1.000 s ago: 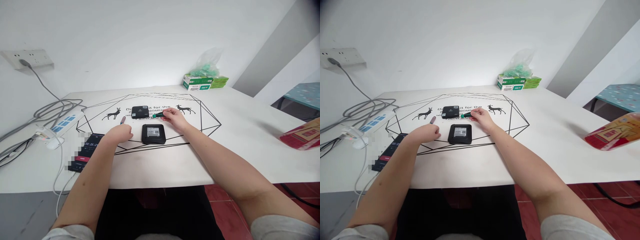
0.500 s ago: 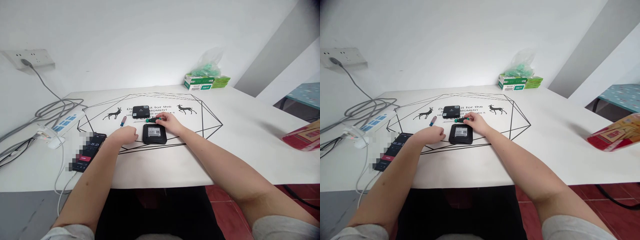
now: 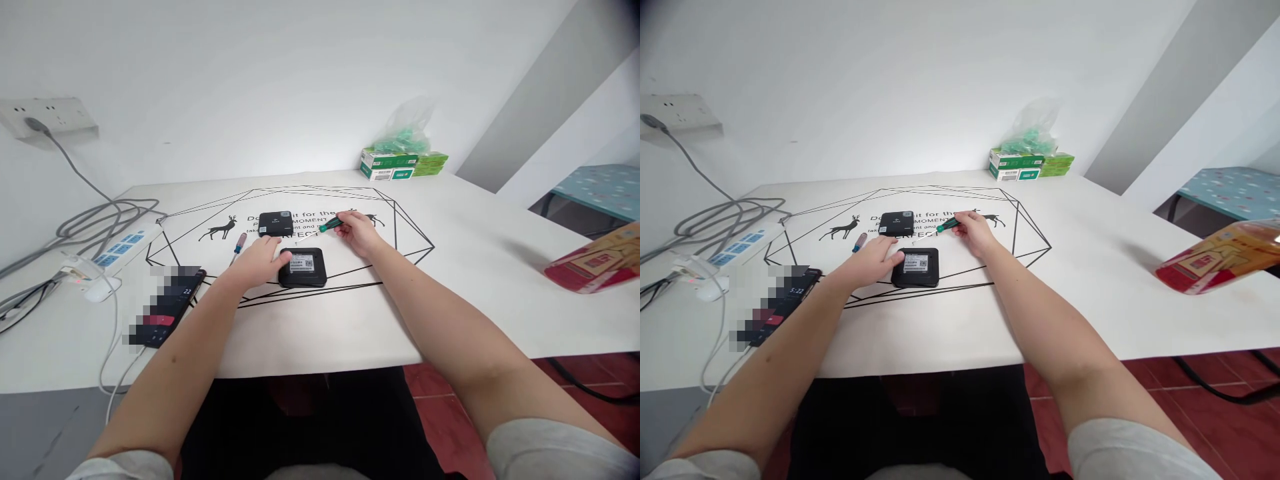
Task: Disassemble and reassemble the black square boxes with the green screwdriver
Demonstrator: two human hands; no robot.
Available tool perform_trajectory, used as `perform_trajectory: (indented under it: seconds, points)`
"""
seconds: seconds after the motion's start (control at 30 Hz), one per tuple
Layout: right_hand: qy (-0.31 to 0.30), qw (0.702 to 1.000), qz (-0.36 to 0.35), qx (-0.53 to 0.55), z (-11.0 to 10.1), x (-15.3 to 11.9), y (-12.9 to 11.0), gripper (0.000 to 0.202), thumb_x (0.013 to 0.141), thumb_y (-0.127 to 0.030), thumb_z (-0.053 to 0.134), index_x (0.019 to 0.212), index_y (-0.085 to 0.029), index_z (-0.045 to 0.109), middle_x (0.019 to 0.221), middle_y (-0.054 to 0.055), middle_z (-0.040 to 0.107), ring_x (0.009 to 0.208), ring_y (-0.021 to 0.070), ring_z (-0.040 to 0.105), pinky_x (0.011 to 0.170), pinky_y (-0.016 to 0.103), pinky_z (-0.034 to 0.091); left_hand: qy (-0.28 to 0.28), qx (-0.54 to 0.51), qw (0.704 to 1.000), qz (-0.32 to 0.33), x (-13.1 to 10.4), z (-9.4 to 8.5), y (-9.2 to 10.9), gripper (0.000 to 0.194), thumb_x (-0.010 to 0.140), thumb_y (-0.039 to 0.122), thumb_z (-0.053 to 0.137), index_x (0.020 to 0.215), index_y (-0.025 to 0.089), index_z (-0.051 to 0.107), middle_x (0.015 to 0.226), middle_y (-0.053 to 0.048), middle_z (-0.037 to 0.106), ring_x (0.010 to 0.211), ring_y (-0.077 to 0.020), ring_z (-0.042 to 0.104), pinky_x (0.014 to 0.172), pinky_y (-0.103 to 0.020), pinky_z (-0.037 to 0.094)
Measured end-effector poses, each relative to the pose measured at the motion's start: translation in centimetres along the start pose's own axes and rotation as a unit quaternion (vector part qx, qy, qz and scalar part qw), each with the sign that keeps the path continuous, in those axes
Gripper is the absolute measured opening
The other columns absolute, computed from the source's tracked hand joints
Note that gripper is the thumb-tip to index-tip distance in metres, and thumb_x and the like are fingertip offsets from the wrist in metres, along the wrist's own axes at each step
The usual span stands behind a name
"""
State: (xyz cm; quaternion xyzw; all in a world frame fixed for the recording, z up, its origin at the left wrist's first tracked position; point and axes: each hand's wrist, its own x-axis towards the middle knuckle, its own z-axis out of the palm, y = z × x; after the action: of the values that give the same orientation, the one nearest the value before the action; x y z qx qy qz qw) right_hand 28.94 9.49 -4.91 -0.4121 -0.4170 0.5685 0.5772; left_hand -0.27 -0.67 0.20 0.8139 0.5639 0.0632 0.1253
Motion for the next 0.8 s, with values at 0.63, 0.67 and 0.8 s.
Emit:
perform_trajectory:
  seconds: [0.63, 0.67, 0.8]
  points:
    - [0.0, 1.0, 0.001, -0.008, -1.6, 1.1, 0.1, 0.024, 0.075, -0.03, 0.089, 0.081, -0.018, 0.069, 0.069, 0.003, 0.07, 0.054, 0.0112, 0.056, 0.051, 0.027, 0.048, -0.074, -0.01, 0.995, 0.065, 0.2, 1.1, 2.2, 0.104, 0.079, 0.07, 0.074, 0.168, 0.03, 0.038, 0.172, -0.011, 0.038, 0.155, -0.0443, 0.037, 0.129, -0.054, 0.032]
    - [0.0, 1.0, -0.001, -0.01, -1.6, 1.1, 0.1, 0.025, 0.075, -0.031, 0.09, 0.081, -0.019, 0.069, 0.07, 0.002, 0.069, 0.054, 0.0114, 0.057, 0.052, 0.028, 0.049, -0.074, -0.009, 0.995, 0.064, 0.1, 1.2, 2.1, 0.105, 0.08, 0.071, 0.074, 0.169, 0.03, 0.037, 0.174, -0.011, 0.036, 0.156, -0.0448, 0.035, 0.13, -0.054, 0.03]
    - [-0.003, 1.0, -0.007, -0.013, -1.6, 1.0, 0.1, 0.023, 0.075, -0.031, 0.089, 0.081, -0.02, 0.069, 0.07, 0.002, 0.069, 0.055, 0.0122, 0.056, 0.053, 0.029, 0.05, -0.075, -0.01, 0.994, 0.083, 0.3, 1.7, 2.1, 0.106, 0.085, 0.074, 0.069, 0.172, 0.026, 0.033, 0.181, -0.012, 0.024, 0.165, -0.0453, 0.02, 0.134, -0.055, 0.022]
